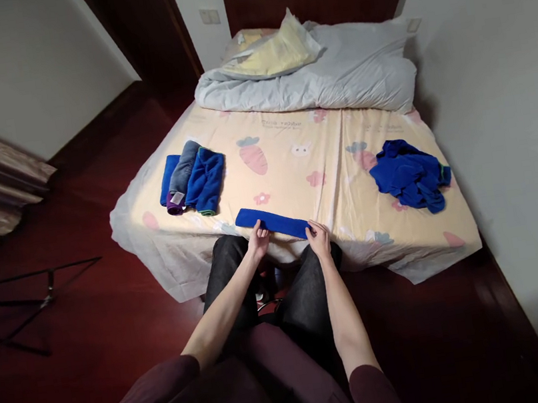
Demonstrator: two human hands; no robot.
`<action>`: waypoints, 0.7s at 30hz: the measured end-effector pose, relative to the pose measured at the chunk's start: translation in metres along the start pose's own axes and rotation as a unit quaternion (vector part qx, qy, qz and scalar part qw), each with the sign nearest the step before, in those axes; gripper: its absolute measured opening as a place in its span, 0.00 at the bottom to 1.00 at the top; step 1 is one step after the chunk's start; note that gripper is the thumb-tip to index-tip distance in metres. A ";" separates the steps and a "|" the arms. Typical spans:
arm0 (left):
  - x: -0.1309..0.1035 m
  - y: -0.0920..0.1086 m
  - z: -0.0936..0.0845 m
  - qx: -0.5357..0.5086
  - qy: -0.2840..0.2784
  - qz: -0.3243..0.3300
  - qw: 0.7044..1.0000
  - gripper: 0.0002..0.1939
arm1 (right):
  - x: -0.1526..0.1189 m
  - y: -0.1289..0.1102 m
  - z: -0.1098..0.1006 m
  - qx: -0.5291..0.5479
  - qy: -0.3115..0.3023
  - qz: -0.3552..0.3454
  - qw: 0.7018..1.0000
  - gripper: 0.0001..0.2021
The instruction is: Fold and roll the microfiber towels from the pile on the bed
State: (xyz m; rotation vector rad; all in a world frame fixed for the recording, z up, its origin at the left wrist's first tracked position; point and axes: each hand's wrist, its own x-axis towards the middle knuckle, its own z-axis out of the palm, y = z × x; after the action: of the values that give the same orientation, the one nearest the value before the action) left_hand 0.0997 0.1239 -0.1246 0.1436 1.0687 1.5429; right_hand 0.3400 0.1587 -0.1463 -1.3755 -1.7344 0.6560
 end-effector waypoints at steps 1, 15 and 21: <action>0.002 0.003 0.003 -0.011 0.012 0.002 1.000 0.22 | 0.000 0.000 -0.001 -0.003 -0.001 0.000 1.000 0.21; 0.002 0.065 0.030 -0.039 -0.062 0.055 0.996 0.26 | 0.003 -0.021 -0.006 -0.069 -0.071 -0.046 0.994 0.27; -0.005 0.132 0.037 0.127 -0.193 0.167 0.958 0.26 | 0.049 -0.098 0.039 0.036 -0.154 -0.055 0.986 0.41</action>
State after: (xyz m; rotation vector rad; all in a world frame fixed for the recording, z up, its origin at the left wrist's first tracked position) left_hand 0.0290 0.1548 -0.0118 0.8071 0.9534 1.5800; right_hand 0.2505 0.1824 -0.0755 -1.1648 -1.9914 0.8966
